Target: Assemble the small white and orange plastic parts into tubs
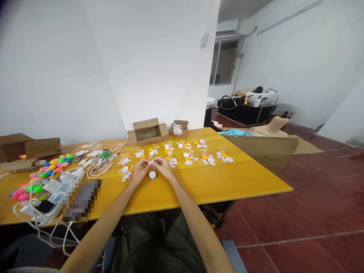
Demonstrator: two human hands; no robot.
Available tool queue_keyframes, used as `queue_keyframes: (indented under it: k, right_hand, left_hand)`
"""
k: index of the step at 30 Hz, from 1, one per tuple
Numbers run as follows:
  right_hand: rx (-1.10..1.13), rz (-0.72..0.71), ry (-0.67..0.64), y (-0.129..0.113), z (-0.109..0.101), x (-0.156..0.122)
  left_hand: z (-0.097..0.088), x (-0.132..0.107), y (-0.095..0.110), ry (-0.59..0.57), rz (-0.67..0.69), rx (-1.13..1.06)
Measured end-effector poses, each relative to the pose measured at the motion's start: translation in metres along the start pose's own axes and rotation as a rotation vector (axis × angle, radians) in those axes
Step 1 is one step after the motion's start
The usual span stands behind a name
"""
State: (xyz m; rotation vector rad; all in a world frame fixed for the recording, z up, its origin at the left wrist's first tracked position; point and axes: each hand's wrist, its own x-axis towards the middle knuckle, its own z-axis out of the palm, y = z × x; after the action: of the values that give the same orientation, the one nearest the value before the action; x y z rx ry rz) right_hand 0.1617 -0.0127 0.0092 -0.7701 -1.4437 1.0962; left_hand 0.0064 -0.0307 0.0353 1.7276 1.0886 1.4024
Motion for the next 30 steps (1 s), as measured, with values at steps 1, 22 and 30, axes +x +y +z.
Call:
queue_keyframes:
  k: [1, 22, 30]
  right_hand:
    - [-0.004, -0.005, -0.003, 0.0, 0.0, 0.0]
    - [-0.179, -0.093, 0.255, 0.004, -0.009, 0.002]
    - [-0.365, -0.057, 0.214, 0.003, -0.005, -0.001]
  left_hand:
    - [0.0, 0.0, -0.001, 0.001, -0.006, -0.004]
    - [-0.009, -0.011, -0.016, -0.318, 0.019, 0.146]
    - [-0.006, -0.009, -0.009, -0.303, 0.014, 0.123]
